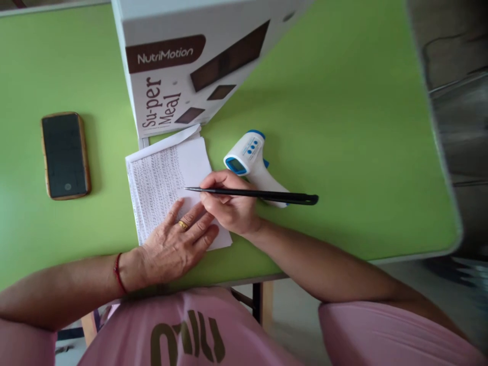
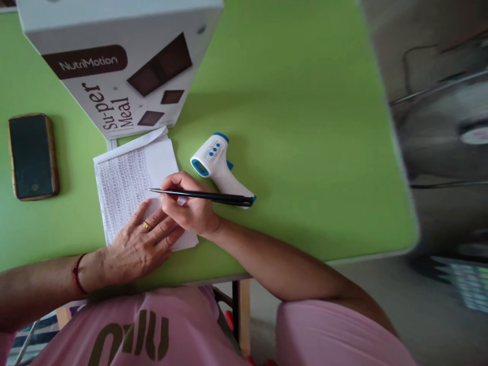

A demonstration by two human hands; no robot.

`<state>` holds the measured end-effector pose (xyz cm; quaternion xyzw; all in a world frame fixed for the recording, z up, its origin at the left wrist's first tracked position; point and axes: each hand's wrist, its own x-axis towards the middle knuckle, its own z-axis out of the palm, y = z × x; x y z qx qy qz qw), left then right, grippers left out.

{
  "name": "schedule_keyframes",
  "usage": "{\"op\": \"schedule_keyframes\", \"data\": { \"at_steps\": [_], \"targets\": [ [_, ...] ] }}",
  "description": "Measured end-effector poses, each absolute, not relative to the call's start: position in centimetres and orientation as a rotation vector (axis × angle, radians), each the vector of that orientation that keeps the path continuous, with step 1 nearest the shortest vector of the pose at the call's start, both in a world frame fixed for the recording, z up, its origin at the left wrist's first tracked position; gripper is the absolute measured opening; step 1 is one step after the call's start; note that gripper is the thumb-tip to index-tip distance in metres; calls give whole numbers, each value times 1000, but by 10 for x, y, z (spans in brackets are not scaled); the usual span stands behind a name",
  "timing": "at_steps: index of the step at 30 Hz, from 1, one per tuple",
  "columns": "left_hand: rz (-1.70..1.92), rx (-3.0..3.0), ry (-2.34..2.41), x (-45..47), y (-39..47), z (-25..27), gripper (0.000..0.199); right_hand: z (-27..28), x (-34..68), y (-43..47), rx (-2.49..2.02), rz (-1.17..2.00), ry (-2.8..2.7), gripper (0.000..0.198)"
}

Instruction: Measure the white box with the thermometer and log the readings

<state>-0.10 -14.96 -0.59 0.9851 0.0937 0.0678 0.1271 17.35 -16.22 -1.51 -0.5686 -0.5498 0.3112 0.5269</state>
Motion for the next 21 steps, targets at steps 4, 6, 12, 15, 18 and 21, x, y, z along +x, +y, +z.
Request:
{"op": "schedule_keyframes", "data": {
  "at_steps": [4, 6, 12, 15, 18, 21],
  "targets": [
    [197, 2869, 275, 0, -149, -4, 37, -20, 173, -163, -1415, 736, -1301, 4],
    [196, 2885, 260, 0, -150, -4, 36, -23, 173, -163, -1423, 710, -1300, 5],
    [197, 2932, 244, -1, -155, -6, 39, -23, 169, -160, -1437, 584, -1354, 9],
    [208, 2931, 233, -1, -154, -8, 39, -20, 166, -161, -1440, 542, -1351, 7],
    [215, 2915, 215, 0, -153, -10, 39, -20, 166, -165, -1447, 516, -1376, 7],
    [239, 2904, 228, 0, -153, -10, 38, -20, 167, -167, -1435, 502, -1487, 10]
  ]
}}
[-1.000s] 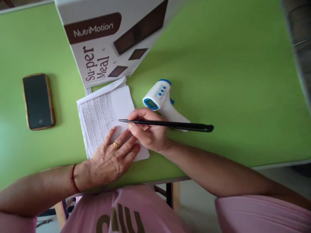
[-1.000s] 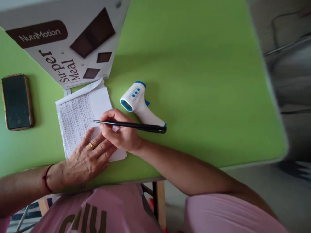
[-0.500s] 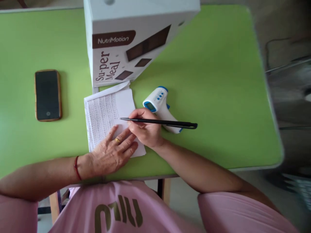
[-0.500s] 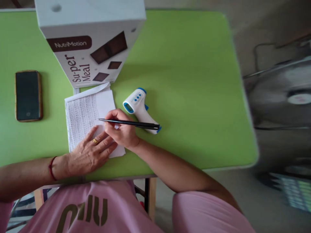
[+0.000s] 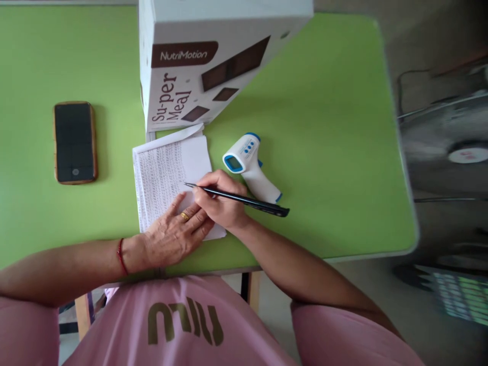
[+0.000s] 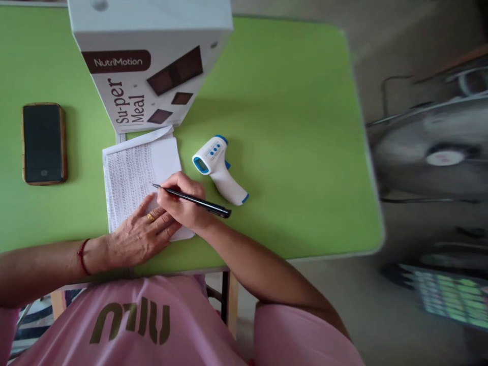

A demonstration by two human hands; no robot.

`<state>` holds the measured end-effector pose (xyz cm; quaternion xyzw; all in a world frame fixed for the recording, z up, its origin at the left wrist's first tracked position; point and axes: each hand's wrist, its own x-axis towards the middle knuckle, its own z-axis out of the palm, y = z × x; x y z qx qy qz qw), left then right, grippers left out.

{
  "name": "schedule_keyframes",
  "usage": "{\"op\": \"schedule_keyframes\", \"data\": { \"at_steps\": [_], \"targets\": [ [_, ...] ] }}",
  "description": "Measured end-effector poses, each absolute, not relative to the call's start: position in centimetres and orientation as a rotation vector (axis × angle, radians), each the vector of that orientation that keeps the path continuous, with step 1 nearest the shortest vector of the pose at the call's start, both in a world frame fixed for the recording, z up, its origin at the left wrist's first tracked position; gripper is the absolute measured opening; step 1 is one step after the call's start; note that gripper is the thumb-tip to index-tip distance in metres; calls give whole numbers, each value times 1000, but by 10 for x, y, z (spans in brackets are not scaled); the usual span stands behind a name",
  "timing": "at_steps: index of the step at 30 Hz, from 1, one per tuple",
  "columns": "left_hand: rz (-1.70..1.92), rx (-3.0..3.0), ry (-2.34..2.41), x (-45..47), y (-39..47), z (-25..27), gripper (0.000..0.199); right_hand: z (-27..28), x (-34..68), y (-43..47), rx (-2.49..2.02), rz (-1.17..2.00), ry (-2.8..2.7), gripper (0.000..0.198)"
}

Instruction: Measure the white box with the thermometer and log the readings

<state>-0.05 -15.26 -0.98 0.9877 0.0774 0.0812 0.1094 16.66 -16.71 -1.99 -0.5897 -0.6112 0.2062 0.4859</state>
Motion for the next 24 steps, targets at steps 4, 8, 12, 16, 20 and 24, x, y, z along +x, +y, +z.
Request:
{"op": "schedule_keyframes", "data": {
  "at_steps": [4, 8, 12, 16, 20, 24],
  "targets": [
    [258, 2907, 245, -1, -154, -9, 39, -20, 167, -166, -1416, 479, -1541, 13],
    [233, 2925, 240, 0, -154, -9, 39, -21, 167, -164, -1398, 466, -1568, 12],
    [259, 2933, 238, 1, -153, -9, 39, -23, 167, -163, -1369, 419, -1600, 12],
    [257, 2938, 235, 1, -152, -9, 38, -23, 167, -162, -1378, 400, -1613, 13],
    [306, 2945, 246, 1, -153, -10, 37, -23, 166, -162, -1383, 391, -1624, 13],
    [316, 2946, 247, 1, -154, -10, 38, -23, 165, -162, -1382, 375, -1629, 13]
  ]
}}
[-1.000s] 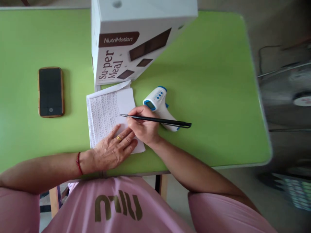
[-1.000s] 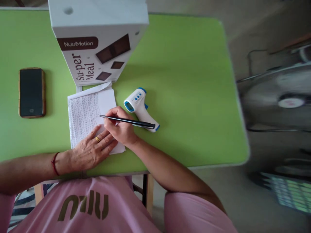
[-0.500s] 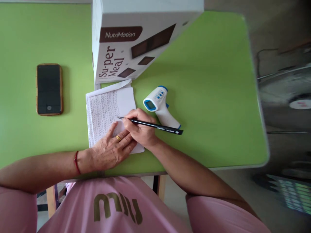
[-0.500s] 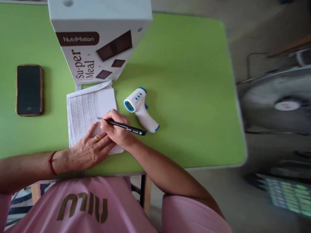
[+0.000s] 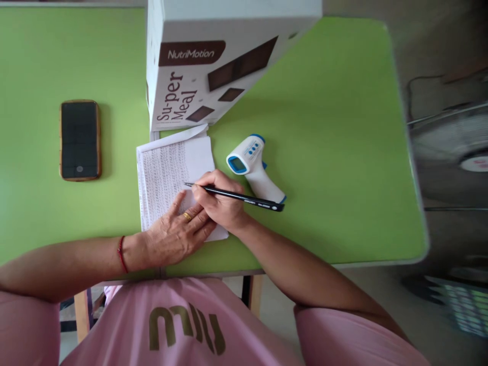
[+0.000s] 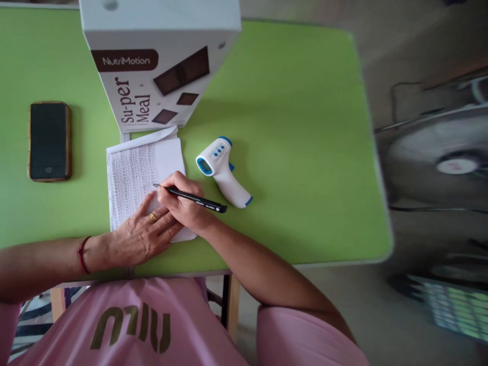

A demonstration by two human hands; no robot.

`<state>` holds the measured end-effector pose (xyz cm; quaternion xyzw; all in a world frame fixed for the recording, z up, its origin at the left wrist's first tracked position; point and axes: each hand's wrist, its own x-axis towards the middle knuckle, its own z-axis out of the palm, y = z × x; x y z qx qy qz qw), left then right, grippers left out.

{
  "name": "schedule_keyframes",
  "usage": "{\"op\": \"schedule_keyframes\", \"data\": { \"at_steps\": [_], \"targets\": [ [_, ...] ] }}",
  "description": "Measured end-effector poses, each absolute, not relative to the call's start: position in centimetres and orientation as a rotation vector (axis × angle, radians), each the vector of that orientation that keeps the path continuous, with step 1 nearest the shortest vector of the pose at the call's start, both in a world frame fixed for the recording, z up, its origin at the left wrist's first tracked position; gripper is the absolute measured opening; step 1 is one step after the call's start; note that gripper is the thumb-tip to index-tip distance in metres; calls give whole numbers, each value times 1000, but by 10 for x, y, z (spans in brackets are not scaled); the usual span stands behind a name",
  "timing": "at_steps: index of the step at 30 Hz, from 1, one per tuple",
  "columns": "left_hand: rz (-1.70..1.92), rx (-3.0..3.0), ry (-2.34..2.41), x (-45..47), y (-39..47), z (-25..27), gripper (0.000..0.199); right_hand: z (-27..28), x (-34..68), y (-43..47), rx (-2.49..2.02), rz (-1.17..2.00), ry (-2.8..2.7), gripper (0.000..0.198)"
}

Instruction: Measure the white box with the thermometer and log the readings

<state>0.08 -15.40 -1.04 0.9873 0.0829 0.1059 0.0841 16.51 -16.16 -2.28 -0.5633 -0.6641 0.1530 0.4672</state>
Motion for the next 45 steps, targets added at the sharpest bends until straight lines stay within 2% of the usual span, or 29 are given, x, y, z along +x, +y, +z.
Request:
{"op": "schedule_keyframes", "data": {
  "at_steps": [45],
  "targets": [
    [265, 2948, 220, 1, -151, -9, 39, -21, 167, -163, -1419, 392, -1608, 16]
  ]
}}
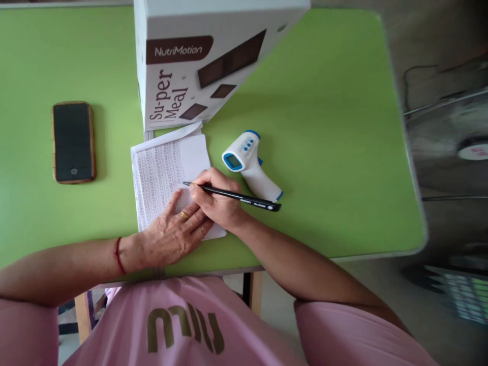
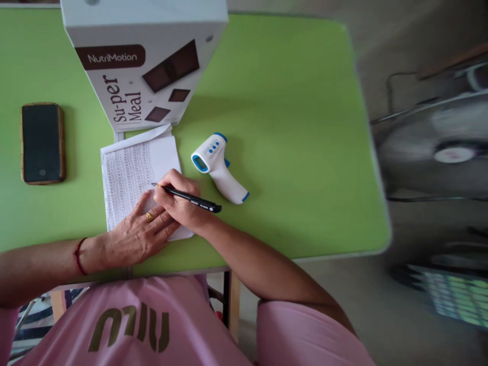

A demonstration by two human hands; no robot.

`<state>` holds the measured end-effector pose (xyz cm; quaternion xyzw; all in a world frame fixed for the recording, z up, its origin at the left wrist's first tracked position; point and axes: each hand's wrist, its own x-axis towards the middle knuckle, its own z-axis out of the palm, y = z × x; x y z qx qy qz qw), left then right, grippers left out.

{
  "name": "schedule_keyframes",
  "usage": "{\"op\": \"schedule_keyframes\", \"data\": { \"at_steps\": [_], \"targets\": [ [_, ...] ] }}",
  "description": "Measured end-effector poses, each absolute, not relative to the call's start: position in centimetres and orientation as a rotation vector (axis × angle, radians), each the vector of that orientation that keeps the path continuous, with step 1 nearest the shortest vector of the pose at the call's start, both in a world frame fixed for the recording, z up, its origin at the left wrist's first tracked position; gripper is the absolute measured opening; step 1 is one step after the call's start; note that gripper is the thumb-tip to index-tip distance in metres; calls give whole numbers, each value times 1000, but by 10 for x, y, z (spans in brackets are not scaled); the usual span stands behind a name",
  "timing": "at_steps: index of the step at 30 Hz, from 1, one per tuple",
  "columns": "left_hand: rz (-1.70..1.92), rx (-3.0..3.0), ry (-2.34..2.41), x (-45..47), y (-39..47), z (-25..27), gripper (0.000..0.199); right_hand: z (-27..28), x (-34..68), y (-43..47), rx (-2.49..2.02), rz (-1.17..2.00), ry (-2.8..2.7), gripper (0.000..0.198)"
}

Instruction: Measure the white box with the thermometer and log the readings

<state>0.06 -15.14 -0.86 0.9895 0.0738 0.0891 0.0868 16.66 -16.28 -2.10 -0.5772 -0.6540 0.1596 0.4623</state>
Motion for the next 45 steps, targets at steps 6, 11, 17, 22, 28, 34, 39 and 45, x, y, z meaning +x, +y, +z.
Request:
{"op": "schedule_keyframes", "data": {
  "at_steps": [6, 11, 17, 22, 28, 34, 39, 45],
  "targets": [
    [298, 2952, 223, 1, -151, -9, 39, -22, 167, -163, -1389, 392, -1572, 15],
    [277, 2950, 219, 1, -151, -9, 39, -22, 167, -162, -1401, 397, -1592, 15],
    [237, 2942, 212, 0, -151, -8, 40, -21, 167, -162, -1399, 379, -1605, 16],
    [186, 2941, 206, 0, -151, -9, 41, -20, 167, -162, -1425, 366, -1593, 17],
    [262, 2944, 213, 0, -151, -9, 39, -20, 169, -163, -1419, 344, -1566, 15],
    [233, 2939, 211, 0, -151, -9, 41, -21, 170, -164, -1435, 344, -1566, 15],
    [205, 2933, 199, 0, -151, -9, 41, -19, 168, -163, -1440, 350, -1579, 15],
    [225, 2935, 197, 0, -151, -8, 40, -20, 169, -163, -1438, 342, -1574, 18]
  ]
}}
